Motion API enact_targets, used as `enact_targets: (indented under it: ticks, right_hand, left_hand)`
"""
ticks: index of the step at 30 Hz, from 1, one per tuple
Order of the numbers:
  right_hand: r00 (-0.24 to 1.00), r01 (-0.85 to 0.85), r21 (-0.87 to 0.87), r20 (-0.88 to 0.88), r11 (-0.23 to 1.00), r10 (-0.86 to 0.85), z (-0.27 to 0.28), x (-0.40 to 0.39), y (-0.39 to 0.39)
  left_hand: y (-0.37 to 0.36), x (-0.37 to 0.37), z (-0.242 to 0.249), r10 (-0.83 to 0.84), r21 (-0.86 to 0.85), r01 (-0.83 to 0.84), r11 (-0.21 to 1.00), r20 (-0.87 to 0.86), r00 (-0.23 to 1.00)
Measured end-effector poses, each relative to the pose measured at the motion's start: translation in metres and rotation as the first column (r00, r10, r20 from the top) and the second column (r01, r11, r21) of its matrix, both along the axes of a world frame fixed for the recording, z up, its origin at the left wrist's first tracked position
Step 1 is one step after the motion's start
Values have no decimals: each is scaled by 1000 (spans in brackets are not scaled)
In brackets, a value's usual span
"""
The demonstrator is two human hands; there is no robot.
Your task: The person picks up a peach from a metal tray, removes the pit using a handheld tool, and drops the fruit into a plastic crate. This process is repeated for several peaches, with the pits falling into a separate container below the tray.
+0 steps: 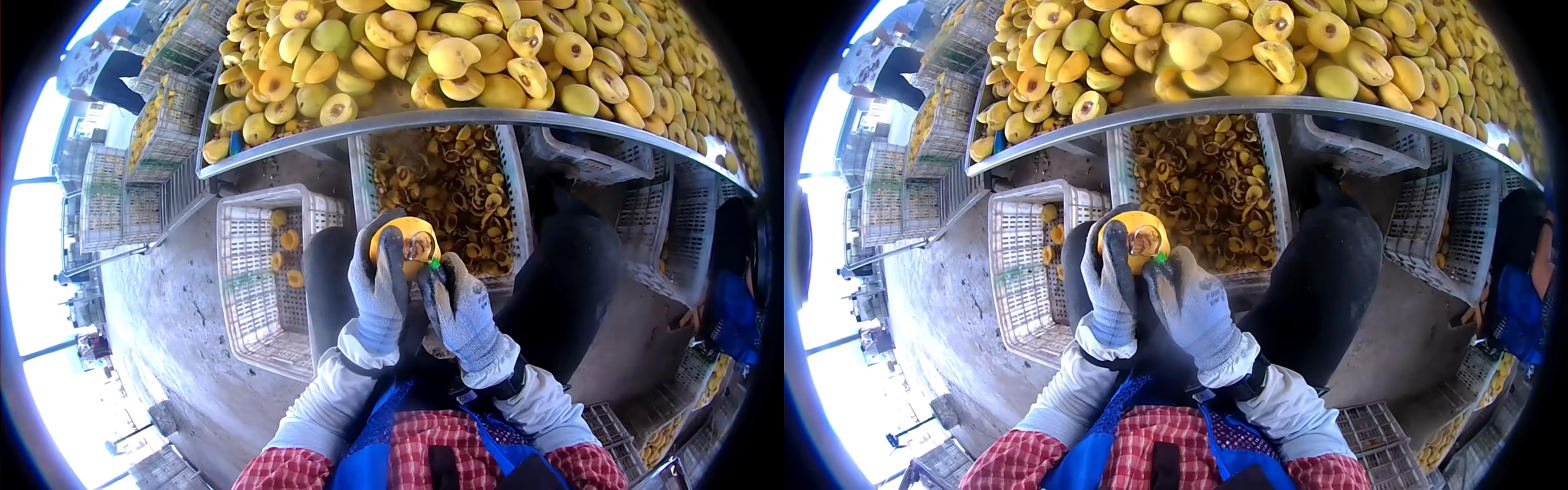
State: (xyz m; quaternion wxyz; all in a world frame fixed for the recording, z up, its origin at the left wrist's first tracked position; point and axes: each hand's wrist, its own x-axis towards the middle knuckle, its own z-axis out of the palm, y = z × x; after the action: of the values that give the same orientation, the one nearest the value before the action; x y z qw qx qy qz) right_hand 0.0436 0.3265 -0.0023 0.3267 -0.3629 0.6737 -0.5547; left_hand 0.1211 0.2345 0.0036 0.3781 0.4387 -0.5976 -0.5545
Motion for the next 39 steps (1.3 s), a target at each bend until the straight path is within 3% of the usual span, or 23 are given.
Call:
enact_targets:
  ticks: [5, 8, 10, 12, 13, 15, 16, 17, 19, 20, 21, 22, 24, 25, 27, 28, 29, 32, 33, 34, 35, 37, 39]
  right_hand:
    - [978, -65, 15, 201, 998, 61, 3, 2, 9]
    - [995, -34, -136, 92, 990, 47, -5, 9, 14]
    - [979, 16, -189, 204, 982, 23, -10, 14, 16]
    - [849, -47, -158, 514, 986, 123, -10, 12, 19]
    - [655, -145, -131, 730, 981, 195, -9, 4, 21]
    - [114, -336, -159, 972, 928, 208, -6, -7, 25]
    - [39, -270, -82, 995, 959, 96, -4, 3, 22]
    - [-179, -234, -235, 964, 944, 195, -13, 7, 22]
    - [-566, -69, -490, 737, 869, 371, -18, 12, 11]
    - [-587, -14, -435, 732, 901, 344, -12, 11, 17]
    - [-608, 45, -534, 656, 844, 448, -13, 11, 14]
    - [-625, 43, -492, 666, 870, 408, -15, 9, 12]
    - [-627, 51, -423, 691, 905, 359, -29, 3, 11]
    - [-618, 56, -388, 710, 920, 337, -44, 2, 15]
    - [-559, 17, -340, 776, 940, 291, -52, 0, 21]
    - [-502, -21, -336, 818, 942, 281, -52, -2, 21]
    - [-442, -50, -331, 854, 942, 276, -53, -4, 18]
    - [-185, -174, -140, 977, 975, 108, -46, -7, 8]
    - [-109, -202, -75, 993, 977, 54, -47, -8, 4]
    - [-180, -157, -81, 982, 984, 52, -60, -5, 2]
    - [-69, -134, -53, 997, 990, 44, -58, -7, 1]
    - [152, -70, -2, 988, 998, 13, -46, -12, -3]
    - [157, -50, 93, 984, 994, -84, -39, -17, -5]
  left_hand:
    - [6, 3, -10, 18, 32, -16, 999, -41, 999]
    - [8, 3, -10, -19, -4, 19, 1000, -53, 998]
    - [9, 3, -14, -79, -71, 75, 995, -47, 996]
    - [8, 2, -13, -152, -16, 151, 988, -61, 986]
    - [6, 2, -10, -188, 8, 189, 982, -69, 980]
    - [-1, 6, -10, -306, -20, 307, 951, 58, 950]
    - [-1, 9, -18, -304, 49, 302, 952, 31, 952]
    - [-1, 11, -23, -301, 115, 298, 947, 3, 954]
    - [0, 13, -21, -201, 398, 268, 877, -203, 958]
    - [2, 15, -20, -125, 526, 268, 807, -290, 949]
    - [5, 18, -32, -142, 512, 263, 817, -264, 954]
    - [8, 29, -42, -130, 397, 172, 902, -131, 983]
    - [-2, 52, -29, 112, 358, -125, 926, 56, 992]
    - [-24, 59, -17, 505, 619, -329, 713, -127, 854]
    - [-74, 114, -20, 401, 213, -362, 907, -183, 898]
    - [-117, 150, -47, 407, -174, -381, 908, 153, 900]
    - [-144, 170, -56, 349, -267, -233, 935, 578, 737]
    - [-176, 116, -43, 231, -456, 71, 887, 571, 788]
    - [-177, 66, -6, 141, -470, 167, 867, 550, 823]
    - [-189, 33, 11, 184, -489, 233, 841, 661, 727]
    - [-205, 7, 18, 228, -493, 302, 816, 755, 615]
    - [-240, -39, 10, 192, -263, 379, 887, 957, 216]
    - [-252, -64, 9, 125, -173, 382, 908, 981, 147]
